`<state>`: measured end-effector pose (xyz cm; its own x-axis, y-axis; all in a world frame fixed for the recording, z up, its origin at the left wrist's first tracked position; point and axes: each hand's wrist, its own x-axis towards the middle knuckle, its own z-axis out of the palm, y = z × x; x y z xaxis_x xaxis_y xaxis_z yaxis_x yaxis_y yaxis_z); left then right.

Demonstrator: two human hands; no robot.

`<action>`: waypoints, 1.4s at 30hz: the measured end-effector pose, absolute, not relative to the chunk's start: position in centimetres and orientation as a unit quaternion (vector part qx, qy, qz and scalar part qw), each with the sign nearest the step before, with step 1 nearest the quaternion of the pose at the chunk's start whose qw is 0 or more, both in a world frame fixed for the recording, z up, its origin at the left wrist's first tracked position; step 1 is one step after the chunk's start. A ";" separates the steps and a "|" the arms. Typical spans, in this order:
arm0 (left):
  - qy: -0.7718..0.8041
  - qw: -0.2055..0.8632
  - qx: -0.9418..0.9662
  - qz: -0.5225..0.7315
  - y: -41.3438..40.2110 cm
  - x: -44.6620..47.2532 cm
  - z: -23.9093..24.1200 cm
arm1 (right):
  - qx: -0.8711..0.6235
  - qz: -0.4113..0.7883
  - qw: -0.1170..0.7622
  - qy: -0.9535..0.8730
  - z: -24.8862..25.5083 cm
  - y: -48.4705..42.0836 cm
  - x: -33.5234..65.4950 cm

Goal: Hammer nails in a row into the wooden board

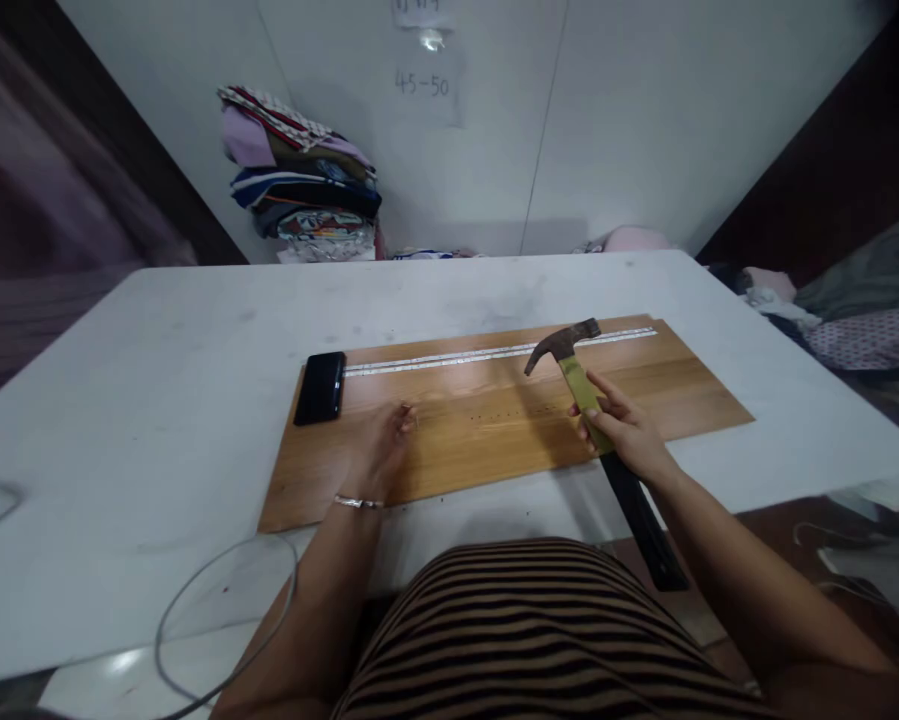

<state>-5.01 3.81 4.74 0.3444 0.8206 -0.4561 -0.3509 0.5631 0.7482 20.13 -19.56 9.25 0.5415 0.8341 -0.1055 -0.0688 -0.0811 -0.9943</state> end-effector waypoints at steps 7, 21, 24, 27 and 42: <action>0.452 0.743 0.323 0.373 4.9 -6.9 4.3 | -0.644 0.364 0.625 -0.250 8.4 -20.8 21.9; 0.541 0.436 0.647 0.314 5.6 -7.9 0.6 | -0.656 0.411 0.612 -0.165 5.8 -19.9 24.5; 0.518 0.405 0.688 0.306 5.2 -7.4 0.7 | -0.658 0.412 0.609 -0.162 5.1 -19.7 25.3; 0.502 0.404 0.699 0.309 4.8 -6.9 0.9 | -0.662 0.412 0.604 -0.167 4.5 -19.7 26.1; 0.368 0.456 0.776 0.232 -0.1 3.7 1.4 | -0.693 0.403 0.555 -0.222 3.7 -19.0 28.5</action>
